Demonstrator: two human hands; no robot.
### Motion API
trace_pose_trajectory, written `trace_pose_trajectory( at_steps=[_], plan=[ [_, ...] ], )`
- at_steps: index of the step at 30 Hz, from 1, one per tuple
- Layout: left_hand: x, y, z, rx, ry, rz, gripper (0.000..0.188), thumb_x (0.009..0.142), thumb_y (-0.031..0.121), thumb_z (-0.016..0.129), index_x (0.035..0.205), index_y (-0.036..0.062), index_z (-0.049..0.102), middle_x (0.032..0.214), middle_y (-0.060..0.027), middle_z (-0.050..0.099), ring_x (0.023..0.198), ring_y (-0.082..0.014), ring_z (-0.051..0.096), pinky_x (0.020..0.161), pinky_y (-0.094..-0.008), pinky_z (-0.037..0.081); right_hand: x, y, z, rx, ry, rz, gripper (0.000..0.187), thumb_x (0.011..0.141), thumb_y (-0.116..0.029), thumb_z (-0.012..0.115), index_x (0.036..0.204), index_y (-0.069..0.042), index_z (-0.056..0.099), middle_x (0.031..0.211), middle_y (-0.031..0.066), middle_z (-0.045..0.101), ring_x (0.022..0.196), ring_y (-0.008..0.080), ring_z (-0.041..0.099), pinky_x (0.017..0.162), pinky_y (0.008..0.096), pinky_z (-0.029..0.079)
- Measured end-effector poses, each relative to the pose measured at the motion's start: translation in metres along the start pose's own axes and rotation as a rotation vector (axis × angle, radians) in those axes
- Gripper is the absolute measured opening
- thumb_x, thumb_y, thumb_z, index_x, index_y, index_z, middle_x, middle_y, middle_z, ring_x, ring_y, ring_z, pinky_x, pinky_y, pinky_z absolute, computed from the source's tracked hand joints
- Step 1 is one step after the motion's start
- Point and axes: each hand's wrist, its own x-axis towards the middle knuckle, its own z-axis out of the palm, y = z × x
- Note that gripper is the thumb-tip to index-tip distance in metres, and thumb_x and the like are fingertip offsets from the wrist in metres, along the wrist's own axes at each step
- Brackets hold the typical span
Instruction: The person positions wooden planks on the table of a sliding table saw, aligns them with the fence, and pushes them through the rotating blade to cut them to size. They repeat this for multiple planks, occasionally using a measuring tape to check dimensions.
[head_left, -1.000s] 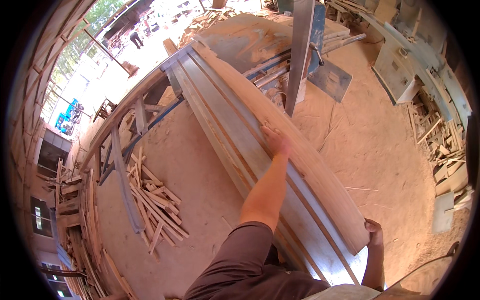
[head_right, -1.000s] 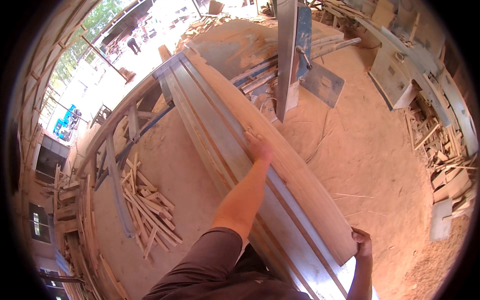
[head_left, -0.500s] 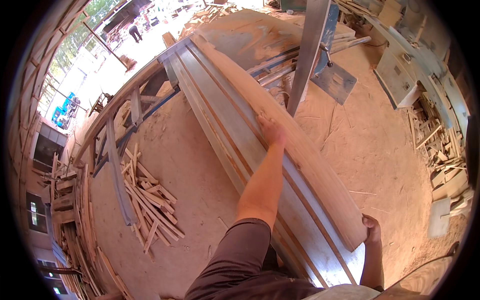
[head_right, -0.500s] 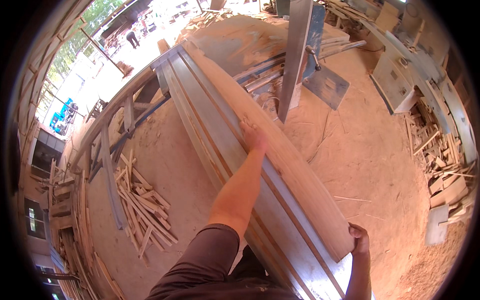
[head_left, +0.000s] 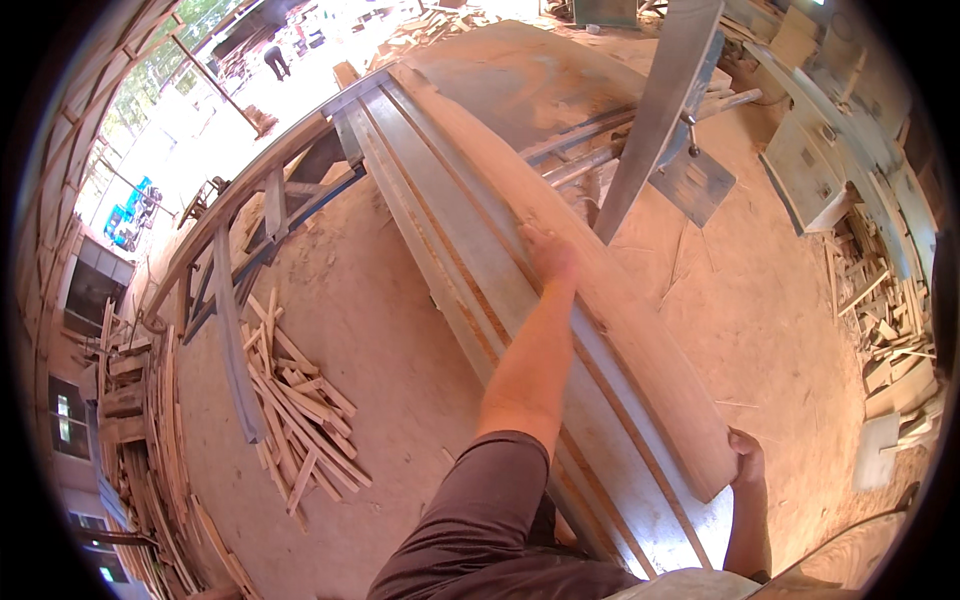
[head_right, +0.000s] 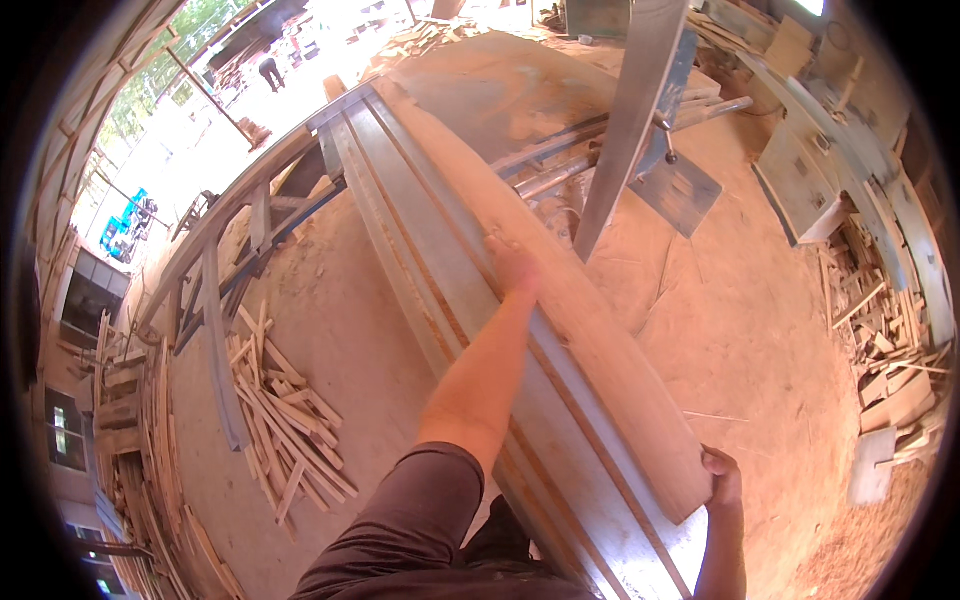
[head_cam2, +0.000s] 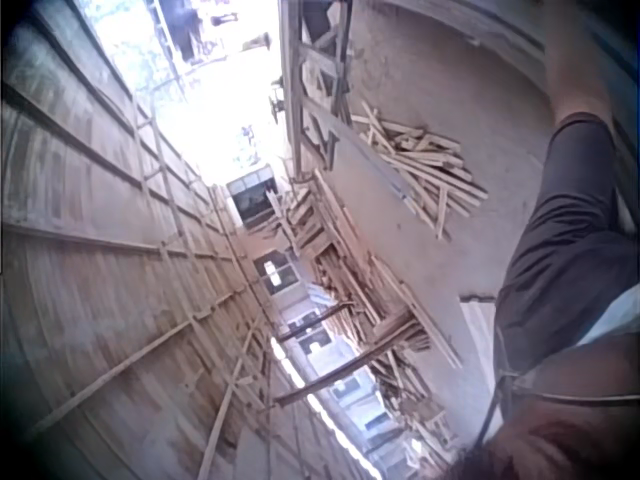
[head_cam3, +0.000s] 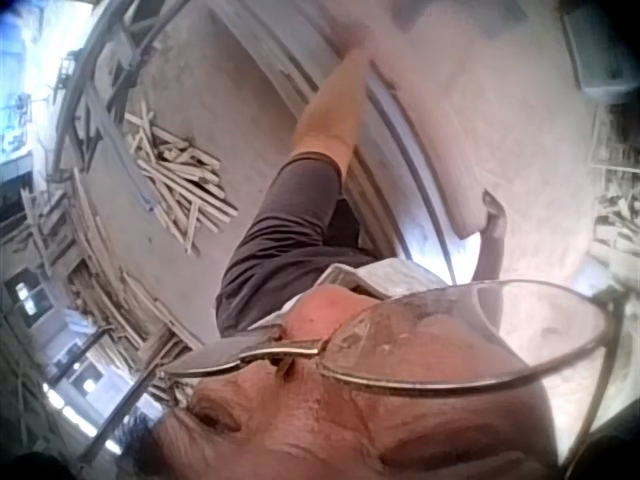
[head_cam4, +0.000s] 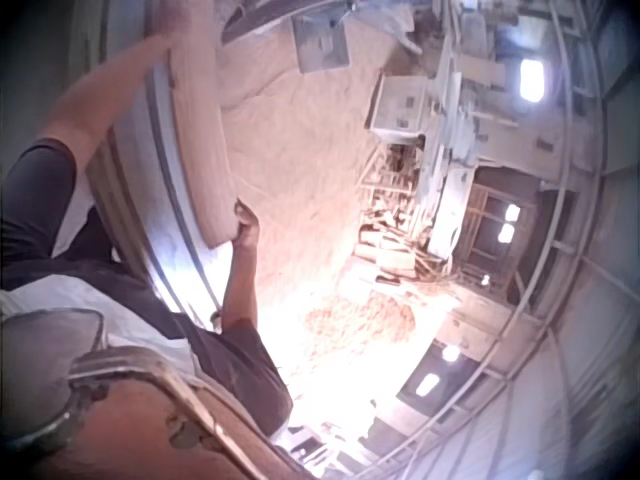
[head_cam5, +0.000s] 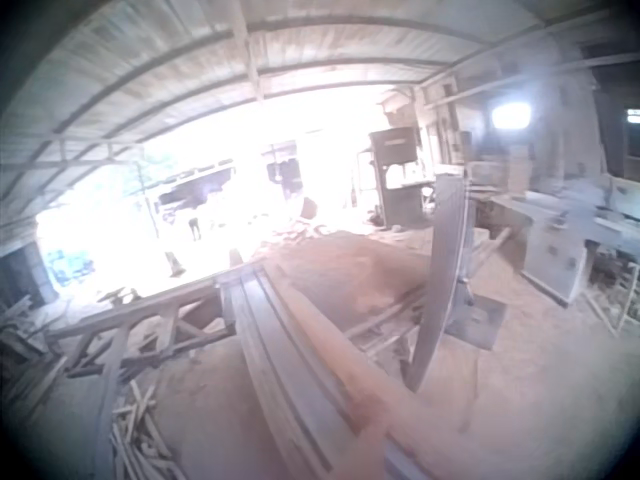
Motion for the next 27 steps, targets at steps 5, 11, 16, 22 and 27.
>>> trace_pose_trajectory(
  at_steps=[5, 11, 16, 22, 27],
  plan=[
    [0.028, -0.007, -0.003, 0.002, 0.026, 0.047, 0.063, 0.098, 0.004, 0.048, 0.151, -0.0093, 0.016, 0.156, -0.0345, 0.026, 0.145, -0.0436, 0.032, 0.119, -0.0456, 0.032, 0.014, -0.002, 0.015, -0.035, 0.006, -0.001, 0.082, 0.07, -0.036, 0.075, 0.133, 0.012, 0.056, 0.125, 0.0206, 0.068, 0.11, 0.0306, 0.067, 0.099, 0.0395, 0.051],
    [0.025, 0.013, -0.014, -0.15, -0.044, 0.008, 0.061, 0.099, 0.003, 0.044, 0.152, -0.0098, 0.015, 0.159, -0.0324, 0.023, 0.146, -0.0416, 0.033, 0.121, -0.0431, 0.031, 0.026, -0.007, 0.025, 0.008, 0.033, -0.005, 0.078, 0.07, -0.028, 0.074, 0.132, 0.016, 0.055, 0.122, 0.0221, 0.068, 0.106, 0.0301, 0.068, 0.094, 0.0394, 0.054],
    [0.025, -0.013, -0.002, -0.149, 0.036, 0.025, 0.062, 0.102, 0.014, 0.04, 0.154, -0.012, 0.017, 0.16, -0.033, 0.023, 0.148, -0.0422, 0.03, 0.124, -0.0418, 0.024, 0.036, 0.002, -0.003, -0.089, 0.115, -0.066, 0.064, 0.076, -0.022, 0.074, 0.128, 0.013, 0.061, 0.118, 0.0202, 0.07, 0.104, 0.0265, 0.069, 0.093, 0.0386, 0.054],
    [-0.005, -0.039, 0.019, -0.095, 0.137, 0.158, 0.058, 0.105, 0.02, 0.035, 0.151, -0.0122, 0.026, 0.156, -0.0333, 0.032, 0.146, -0.0434, 0.032, 0.122, -0.0441, 0.027, 0.02, 0.0, 0.021, -0.364, 0.218, -0.197, 0.048, 0.09, -0.02, 0.068, 0.125, 0.013, 0.064, 0.115, 0.0174, 0.071, 0.104, 0.024, 0.068, 0.094, 0.0344, 0.052],
    [-0.002, -0.017, 0.006, 0.128, 0.101, 0.009, 0.052, 0.105, 0.02, 0.035, 0.15, -0.0068, 0.03, 0.141, -0.0336, 0.05, 0.127, -0.0471, 0.052, 0.108, -0.0505, 0.042, 0.02, -0.004, 0.041, -0.287, 0.206, -0.235, 0.043, 0.092, -0.014, 0.065, 0.126, 0.014, 0.064, 0.112, 0.0171, 0.071, 0.101, 0.0215, 0.067, 0.093, 0.0319, 0.051]
  ],
)
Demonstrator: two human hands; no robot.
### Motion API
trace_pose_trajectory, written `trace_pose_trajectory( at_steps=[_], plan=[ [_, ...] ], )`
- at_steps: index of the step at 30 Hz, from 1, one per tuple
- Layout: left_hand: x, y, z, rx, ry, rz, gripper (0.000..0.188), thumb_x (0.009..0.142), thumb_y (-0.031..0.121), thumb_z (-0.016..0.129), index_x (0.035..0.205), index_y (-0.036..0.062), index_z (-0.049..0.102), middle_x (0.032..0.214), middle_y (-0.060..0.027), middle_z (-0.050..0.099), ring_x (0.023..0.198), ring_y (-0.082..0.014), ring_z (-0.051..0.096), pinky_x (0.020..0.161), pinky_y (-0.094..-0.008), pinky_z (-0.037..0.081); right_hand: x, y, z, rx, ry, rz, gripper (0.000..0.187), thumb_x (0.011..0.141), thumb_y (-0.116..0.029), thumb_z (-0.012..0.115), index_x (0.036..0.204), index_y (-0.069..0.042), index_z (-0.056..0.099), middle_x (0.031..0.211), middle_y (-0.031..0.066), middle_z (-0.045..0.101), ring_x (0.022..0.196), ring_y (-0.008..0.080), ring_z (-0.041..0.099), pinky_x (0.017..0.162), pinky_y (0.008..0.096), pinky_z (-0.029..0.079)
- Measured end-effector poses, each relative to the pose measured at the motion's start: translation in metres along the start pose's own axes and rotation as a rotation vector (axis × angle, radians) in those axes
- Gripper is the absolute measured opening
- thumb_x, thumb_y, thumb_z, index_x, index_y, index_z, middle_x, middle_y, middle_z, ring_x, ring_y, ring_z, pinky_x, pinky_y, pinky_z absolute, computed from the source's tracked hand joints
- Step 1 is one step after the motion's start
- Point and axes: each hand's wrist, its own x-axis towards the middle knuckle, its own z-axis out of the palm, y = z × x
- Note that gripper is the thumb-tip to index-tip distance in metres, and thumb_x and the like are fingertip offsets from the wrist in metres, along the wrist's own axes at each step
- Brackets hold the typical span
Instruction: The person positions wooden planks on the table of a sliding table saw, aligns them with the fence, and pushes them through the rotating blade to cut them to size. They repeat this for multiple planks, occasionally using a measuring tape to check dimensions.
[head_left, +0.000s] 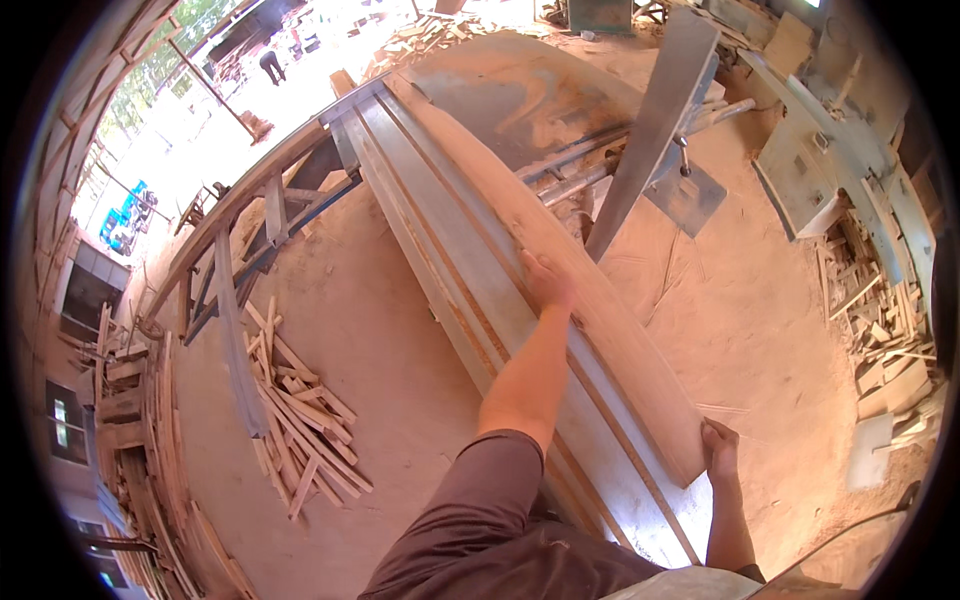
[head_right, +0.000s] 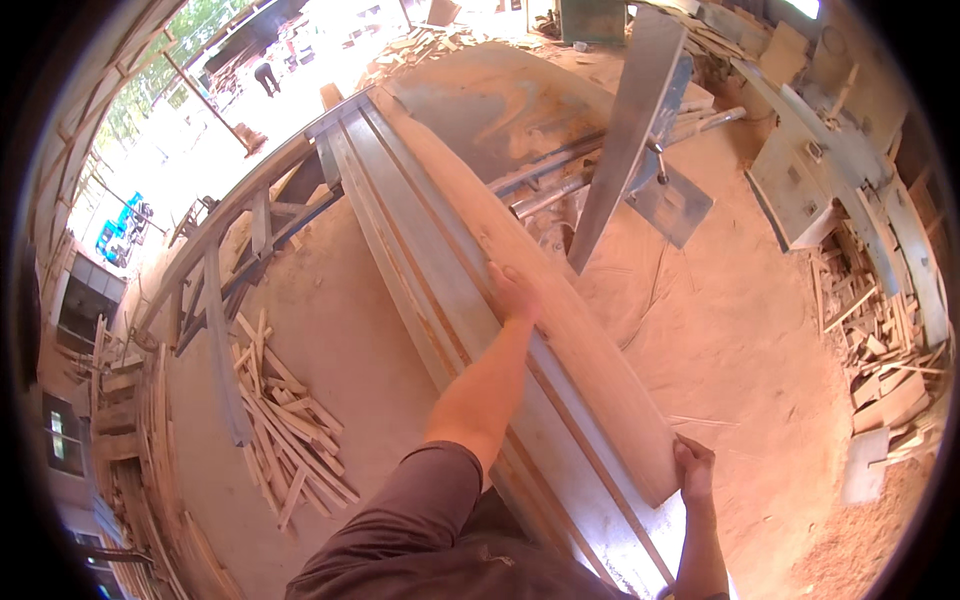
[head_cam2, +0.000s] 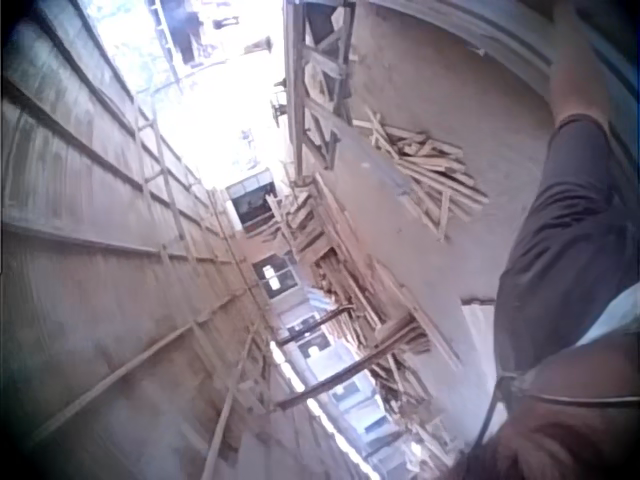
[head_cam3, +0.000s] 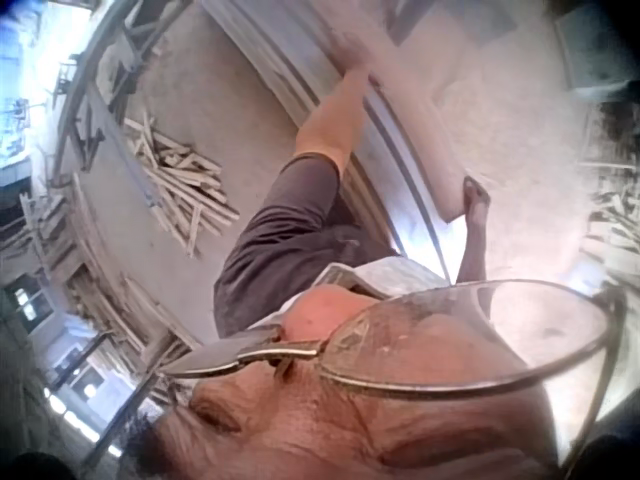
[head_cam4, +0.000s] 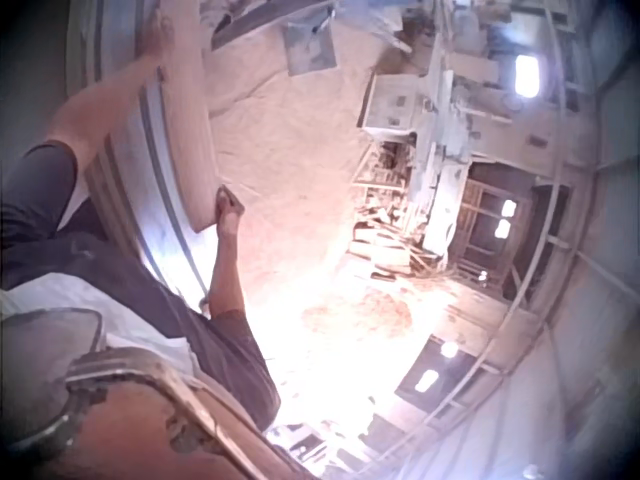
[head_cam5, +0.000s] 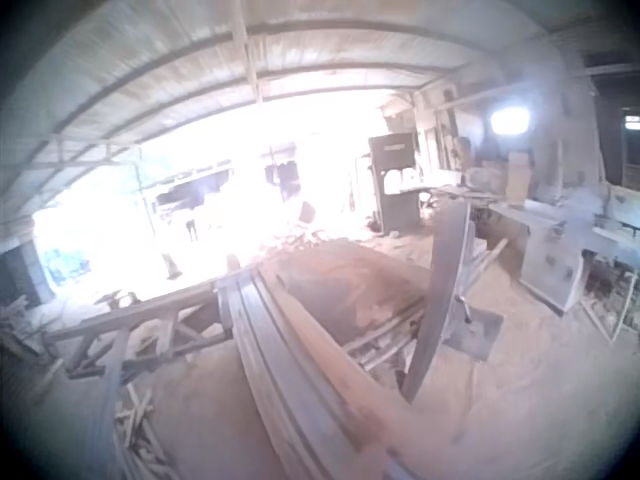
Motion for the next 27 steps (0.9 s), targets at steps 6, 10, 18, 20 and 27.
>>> trace_pose_trajectory(
  at_steps=[6, 10, 18, 20, 27],
  plan=[
    [0.004, 0.02, -0.016, 0.052, 0.001, -0.022, 0.051, 0.105, 0.022, 0.037, 0.15, -0.0017, 0.031, 0.136, -0.0318, 0.056, 0.121, -0.0458, 0.057, 0.103, -0.0508, 0.046, -0.003, 0.006, 0.019, -0.91, 0.242, -0.624, 0.031, 0.084, -0.008, 0.068, 0.113, 0.003, 0.071, 0.122, 0.018, 0.069, 0.118, 0.0365, 0.063, 0.099, 0.0447, 0.051],
    [0.029, 0.003, -0.016, 0.059, 0.053, 0.054, 0.052, 0.105, 0.023, 0.038, 0.151, -0.0001, 0.032, 0.137, -0.0306, 0.056, 0.123, -0.0452, 0.057, 0.104, -0.0498, 0.045, -0.041, -0.02, 0.078, -1.026, -0.173, -1.061, 0.037, 0.079, -0.004, 0.066, 0.116, -0.002, 0.067, 0.133, 0.0194, 0.061, 0.126, 0.042, 0.057, 0.105, 0.0551, 0.045],
    [0.058, 0.013, -0.008, 0.091, 0.05, -0.001, 0.052, 0.105, 0.025, 0.037, 0.151, 0.0001, 0.032, 0.138, -0.0299, 0.056, 0.124, -0.0447, 0.056, 0.105, -0.0491, 0.044, -0.015, -0.016, 0.121, -0.996, -0.079, -1.063, 0.028, 0.082, 0.006, 0.063, 0.109, 0.003, 0.066, 0.124, 0.0195, 0.066, 0.121, 0.041, 0.06, 0.104, 0.0544, 0.048],
    [0.071, 0.012, -0.007, 0.089, 0.046, -0.006, 0.052, 0.105, 0.025, 0.037, 0.151, 0.0002, 0.032, 0.139, -0.0296, 0.055, 0.125, -0.0447, 0.056, 0.105, -0.0494, 0.044, -0.007, -0.019, 0.132, -0.995, -0.074, -1.06, 0.026, 0.082, 0.006, 0.063, 0.108, 0.004, 0.067, 0.123, 0.0193, 0.067, 0.12, 0.0405, 0.061, 0.103, 0.0536, 0.048],
    [0.113, 0.016, -0.01, 0.065, 0.012, -0.009, 0.049, 0.106, 0.024, 0.035, 0.149, 0.0002, 0.031, 0.142, -0.0294, 0.052, 0.124, -0.0453, 0.056, 0.104, -0.051, 0.045, 0.015, -0.035, 0.173, -1.057, -0.048, -1.039, 0.025, 0.08, 0.008, 0.062, 0.105, 0.004, 0.068, 0.12, 0.0178, 0.068, 0.118, 0.0387, 0.062, 0.102, 0.0517, 0.05]
  ],
)
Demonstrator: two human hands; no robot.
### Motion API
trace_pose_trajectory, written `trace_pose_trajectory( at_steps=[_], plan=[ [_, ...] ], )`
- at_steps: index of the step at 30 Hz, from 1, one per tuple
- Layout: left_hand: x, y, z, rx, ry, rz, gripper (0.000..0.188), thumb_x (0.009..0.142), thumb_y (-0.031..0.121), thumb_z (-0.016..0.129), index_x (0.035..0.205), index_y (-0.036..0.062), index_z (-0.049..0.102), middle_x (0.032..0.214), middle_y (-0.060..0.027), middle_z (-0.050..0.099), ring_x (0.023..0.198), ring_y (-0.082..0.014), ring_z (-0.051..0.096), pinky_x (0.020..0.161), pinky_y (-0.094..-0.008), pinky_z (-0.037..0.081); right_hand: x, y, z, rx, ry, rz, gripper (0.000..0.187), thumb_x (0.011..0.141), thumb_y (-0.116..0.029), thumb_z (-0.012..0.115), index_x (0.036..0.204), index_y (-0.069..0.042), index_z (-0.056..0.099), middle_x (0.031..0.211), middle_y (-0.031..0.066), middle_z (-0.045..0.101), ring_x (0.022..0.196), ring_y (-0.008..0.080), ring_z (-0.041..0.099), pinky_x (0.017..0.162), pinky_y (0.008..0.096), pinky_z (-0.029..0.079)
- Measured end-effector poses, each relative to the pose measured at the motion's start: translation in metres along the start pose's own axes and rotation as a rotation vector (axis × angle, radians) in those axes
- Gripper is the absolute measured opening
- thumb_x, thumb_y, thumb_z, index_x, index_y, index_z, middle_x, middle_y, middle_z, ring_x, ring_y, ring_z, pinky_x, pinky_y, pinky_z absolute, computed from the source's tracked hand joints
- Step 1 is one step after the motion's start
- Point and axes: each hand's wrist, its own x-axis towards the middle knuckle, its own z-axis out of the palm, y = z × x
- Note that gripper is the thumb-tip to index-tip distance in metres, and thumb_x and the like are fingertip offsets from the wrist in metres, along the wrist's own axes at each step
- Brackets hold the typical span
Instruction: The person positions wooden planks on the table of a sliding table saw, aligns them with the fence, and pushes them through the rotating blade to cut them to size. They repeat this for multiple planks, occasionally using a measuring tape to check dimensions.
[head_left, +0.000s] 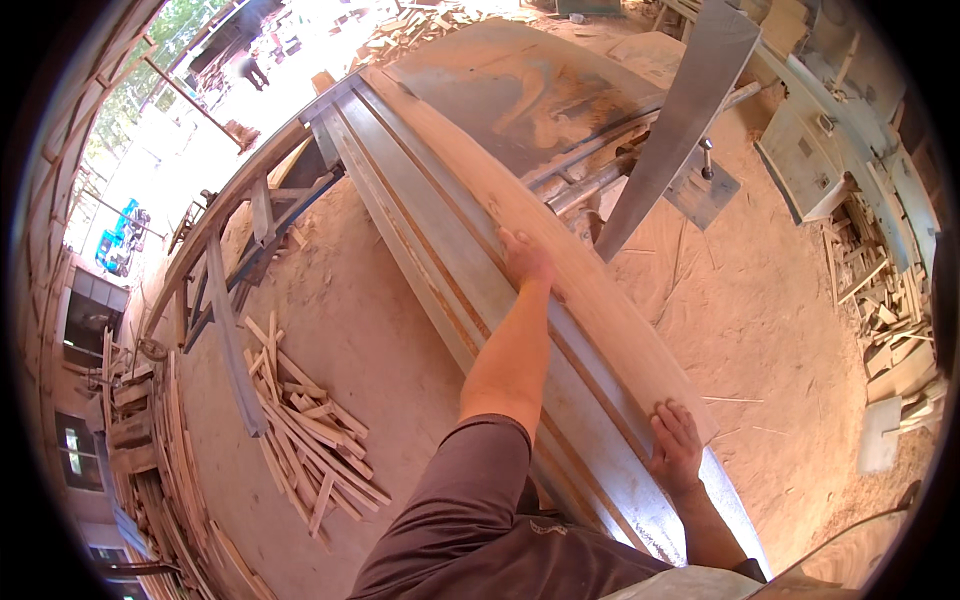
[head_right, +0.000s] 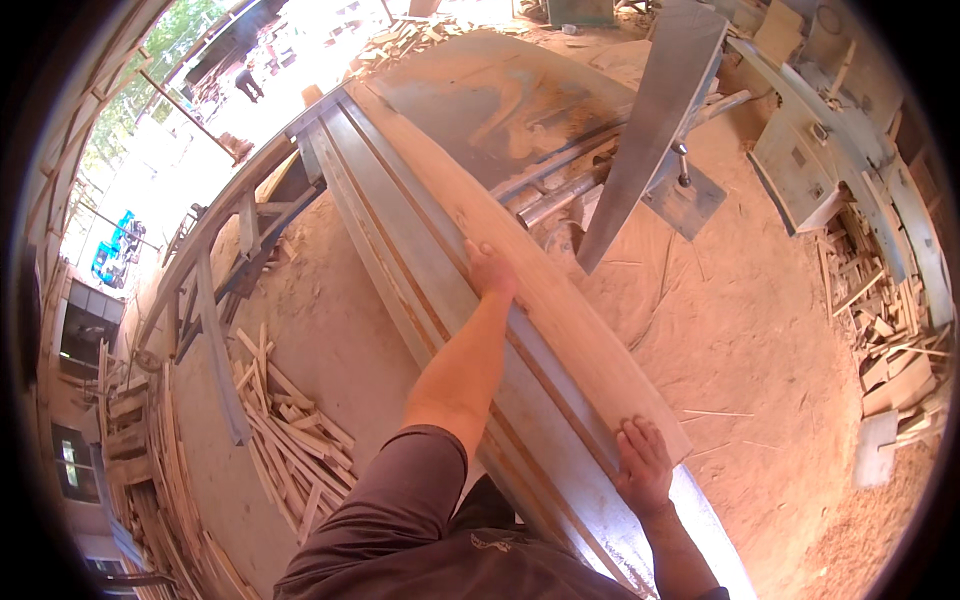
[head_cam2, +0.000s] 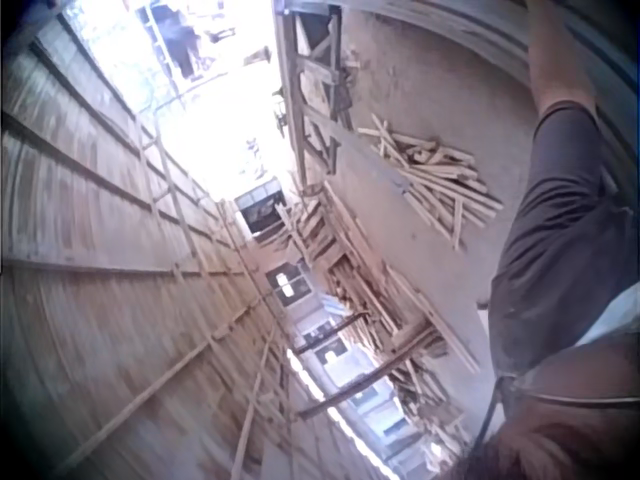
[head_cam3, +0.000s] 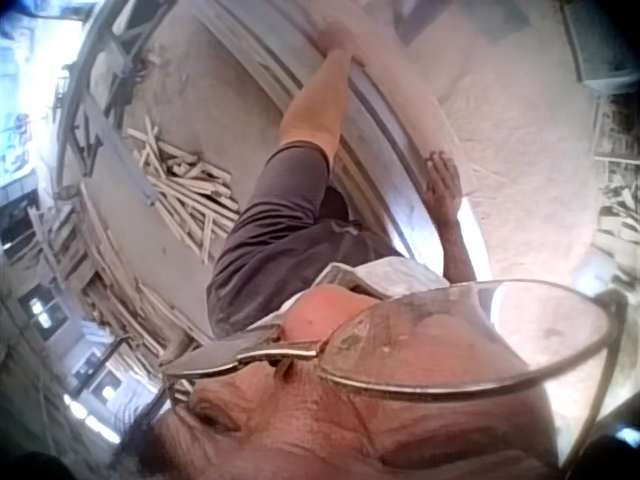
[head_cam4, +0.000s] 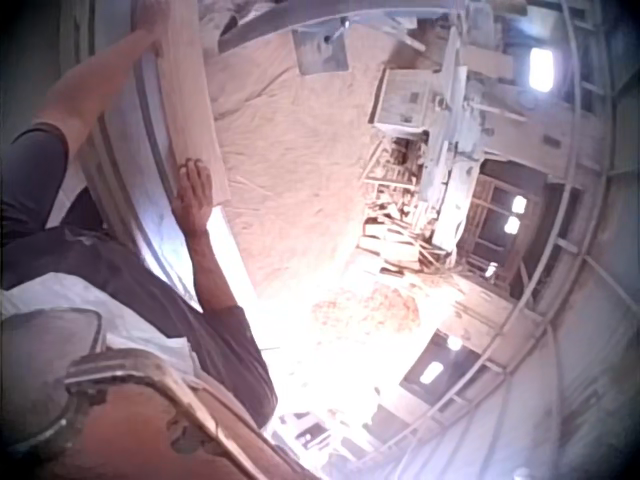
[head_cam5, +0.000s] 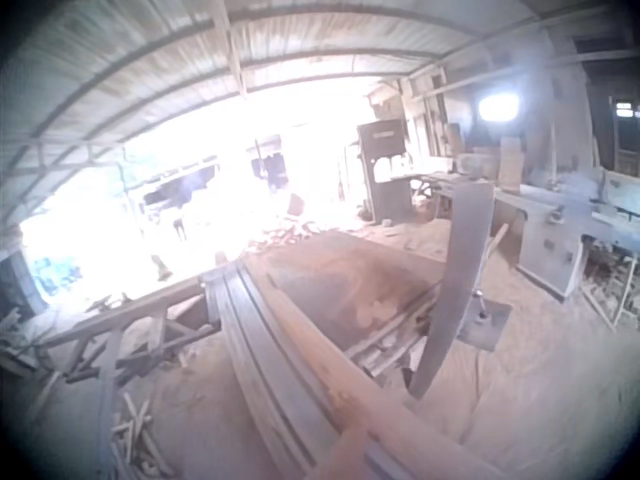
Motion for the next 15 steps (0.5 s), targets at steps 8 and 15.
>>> trace_pose_trajectory(
  at_steps=[8, 15],
  plan=[
    [0.057, -0.017, -0.007, -0.043, -0.119, 0.104, 0.044, 0.103, 0.024, 0.042, 0.139, -0.0008, 0.043, 0.141, -0.0292, 0.052, 0.124, -0.0446, 0.056, 0.105, -0.0479, 0.046, 0.036, -0.012, 0.024, -0.036, 0.033, -0.021, 0.028, 0.077, 0.008, 0.062, 0.104, 0.005, 0.068, 0.119, 0.0172, 0.069, 0.118, 0.038, 0.063, 0.102, 0.0494, 0.051],
    [0.028, -0.122, -0.107, 0.454, -0.019, 0.363, 0.062, 0.098, 0.029, 0.055, 0.147, -0.0045, 0.041, 0.154, -0.0279, 0.038, 0.146, -0.0413, 0.032, 0.123, -0.0475, 0.022, 0.051, -0.006, 0.036, -0.038, 0.088, -0.018, 0.029, 0.079, 0.009, 0.061, 0.106, 0.005, 0.069, 0.122, 0.0179, 0.069, 0.12, 0.0388, 0.062, 0.104, 0.0486, 0.049]
  ],
)
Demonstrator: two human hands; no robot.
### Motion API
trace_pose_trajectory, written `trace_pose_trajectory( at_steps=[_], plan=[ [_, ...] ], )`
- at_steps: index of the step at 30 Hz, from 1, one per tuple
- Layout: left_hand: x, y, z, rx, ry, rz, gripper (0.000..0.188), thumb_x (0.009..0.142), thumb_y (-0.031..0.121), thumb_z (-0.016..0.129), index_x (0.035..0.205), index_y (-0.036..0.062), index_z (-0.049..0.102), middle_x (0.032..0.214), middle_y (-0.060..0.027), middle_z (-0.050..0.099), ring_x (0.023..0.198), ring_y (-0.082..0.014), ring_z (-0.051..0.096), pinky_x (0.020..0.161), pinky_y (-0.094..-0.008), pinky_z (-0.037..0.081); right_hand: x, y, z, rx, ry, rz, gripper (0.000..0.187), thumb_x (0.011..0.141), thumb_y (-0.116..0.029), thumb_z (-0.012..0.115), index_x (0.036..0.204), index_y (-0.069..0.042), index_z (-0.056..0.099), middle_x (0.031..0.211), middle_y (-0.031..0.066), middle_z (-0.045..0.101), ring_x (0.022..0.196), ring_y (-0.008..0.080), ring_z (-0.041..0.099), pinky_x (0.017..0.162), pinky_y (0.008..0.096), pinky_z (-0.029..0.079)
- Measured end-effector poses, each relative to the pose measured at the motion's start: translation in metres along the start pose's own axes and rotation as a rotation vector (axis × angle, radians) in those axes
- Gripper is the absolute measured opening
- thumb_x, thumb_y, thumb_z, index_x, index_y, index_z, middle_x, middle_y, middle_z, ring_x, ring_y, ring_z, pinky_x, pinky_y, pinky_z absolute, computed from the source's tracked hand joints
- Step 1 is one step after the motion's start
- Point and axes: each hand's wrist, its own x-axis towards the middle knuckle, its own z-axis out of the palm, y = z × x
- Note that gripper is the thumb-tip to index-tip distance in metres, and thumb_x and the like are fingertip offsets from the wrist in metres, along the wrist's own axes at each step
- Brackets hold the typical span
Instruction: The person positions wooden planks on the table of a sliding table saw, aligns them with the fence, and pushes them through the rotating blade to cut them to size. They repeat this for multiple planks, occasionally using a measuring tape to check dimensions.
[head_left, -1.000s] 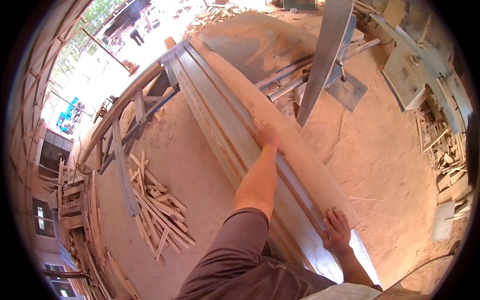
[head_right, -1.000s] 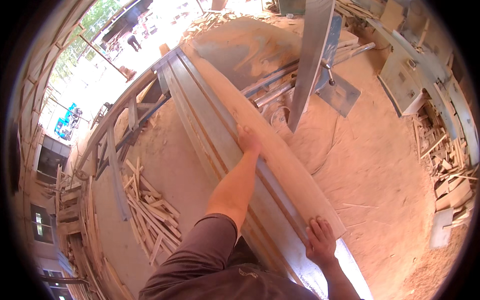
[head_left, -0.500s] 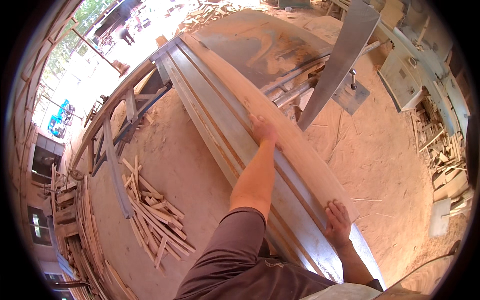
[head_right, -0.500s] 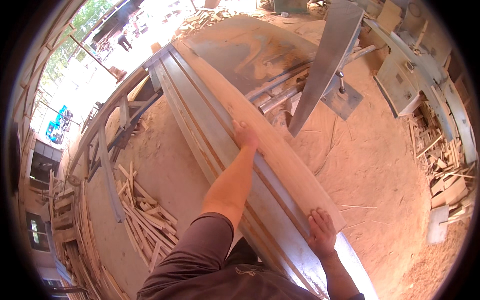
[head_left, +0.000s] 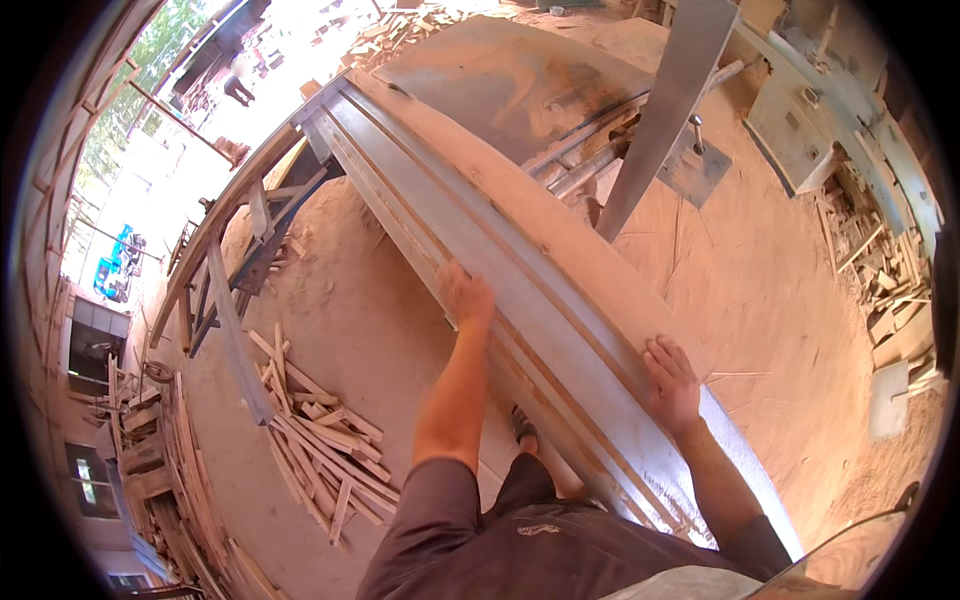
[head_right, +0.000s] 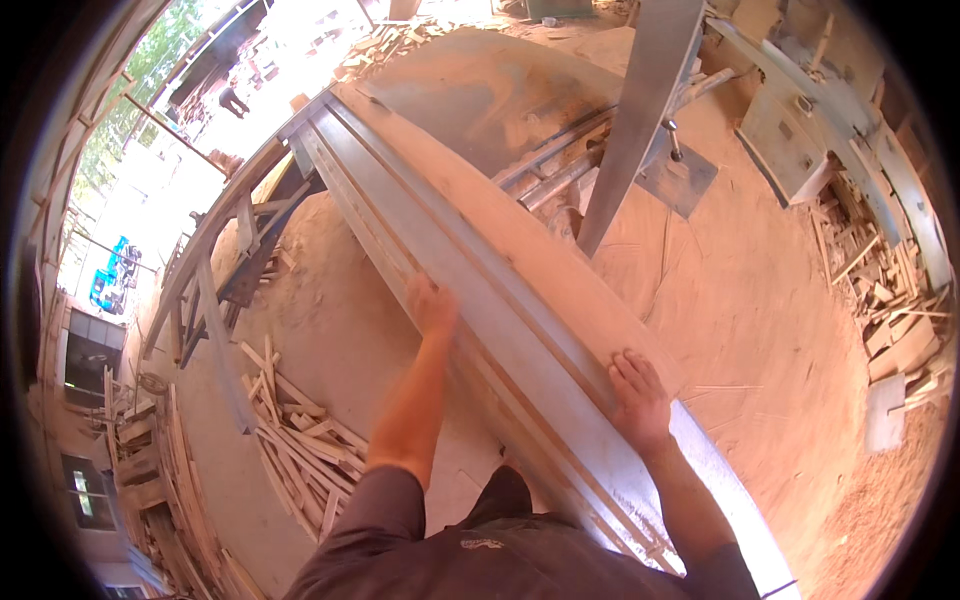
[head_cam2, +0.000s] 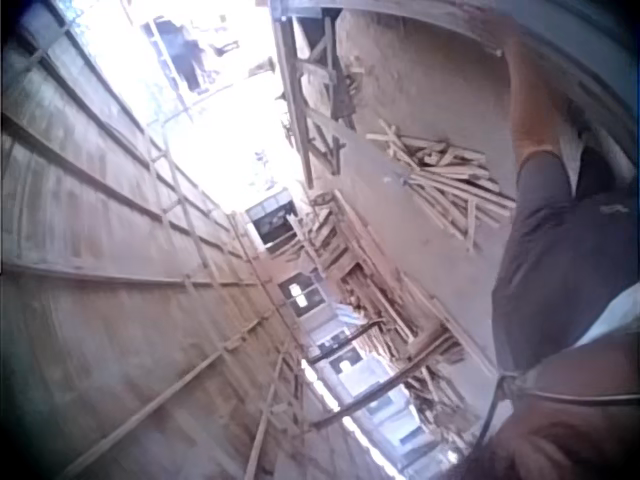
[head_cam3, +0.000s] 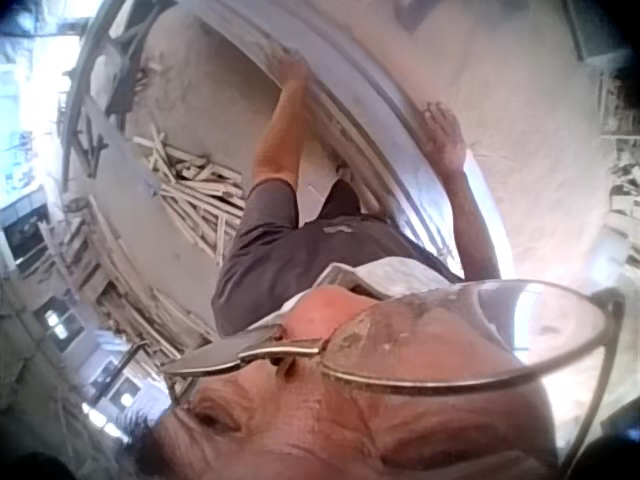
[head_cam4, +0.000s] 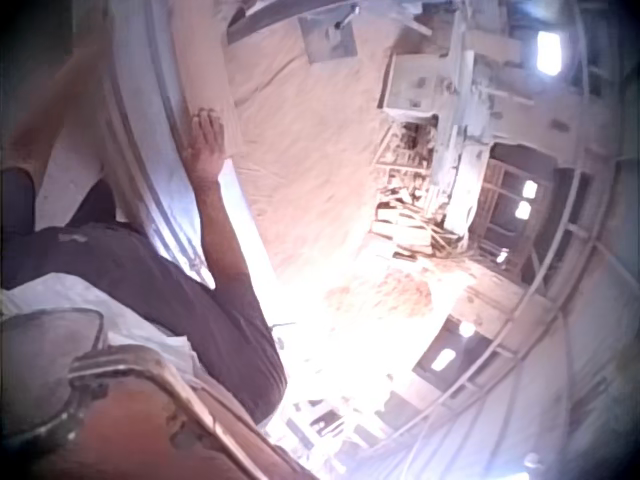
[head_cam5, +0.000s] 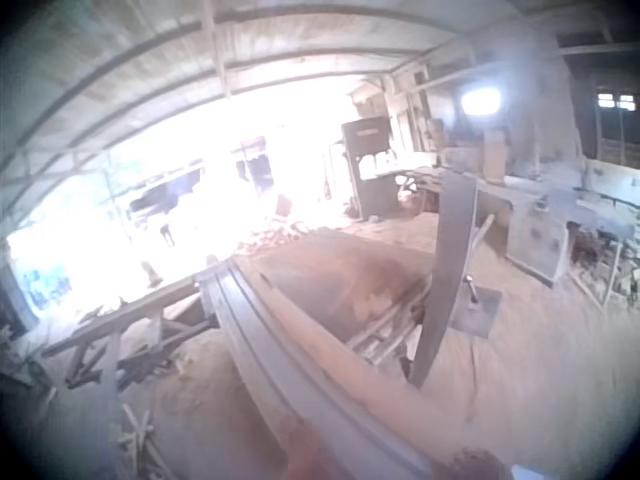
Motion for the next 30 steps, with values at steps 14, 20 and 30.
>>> trace_pose_trajectory(
  at_steps=[14, 20, 30],
  plan=[
    [-0.154, -0.001, -0.028, -0.196, -0.003, -0.395, 0.074, 0.101, 0.032, 0.047, 0.155, -0.0077, 0.015, 0.145, -0.0361, 0.043, 0.131, -0.0492, 0.047, 0.109, -0.0509, 0.04, 0.004, 0.003, 0.01, 0.02, -0.015, -0.113, 0.041, 0.072, 0.007, 0.06, 0.112, 0.005, 0.067, 0.128, 0.0176, 0.065, 0.125, 0.0369, 0.058, 0.108, 0.0487, 0.047],
    [-0.145, 0.005, -0.042, -0.173, 0.004, -0.411, 0.073, 0.101, 0.032, 0.046, 0.155, -0.0066, 0.015, 0.142, -0.0364, 0.044, 0.127, -0.0499, 0.051, 0.107, -0.0517, 0.042, 0.013, -0.003, 0.017, 0.03, -0.023, -0.087, 0.042, 0.071, 0.008, 0.057, 0.112, 0.006, 0.066, 0.126, 0.0173, 0.065, 0.126, 0.0365, 0.057, 0.109, 0.0486, 0.046],
    [-0.093, -0.012, -0.035, -0.113, 0.026, -0.385, 0.071, 0.102, 0.032, 0.046, 0.154, -0.0067, 0.017, 0.138, -0.0378, 0.047, 0.123, -0.0515, 0.053, 0.105, -0.0519, 0.044, 0.051, -0.005, 0.052, 0.035, 0.003, -0.081, 0.041, 0.072, 0.01, 0.056, 0.111, 0.006, 0.068, 0.126, 0.0176, 0.067, 0.126, 0.0354, 0.058, 0.109, 0.0476, 0.046]
  ],
)
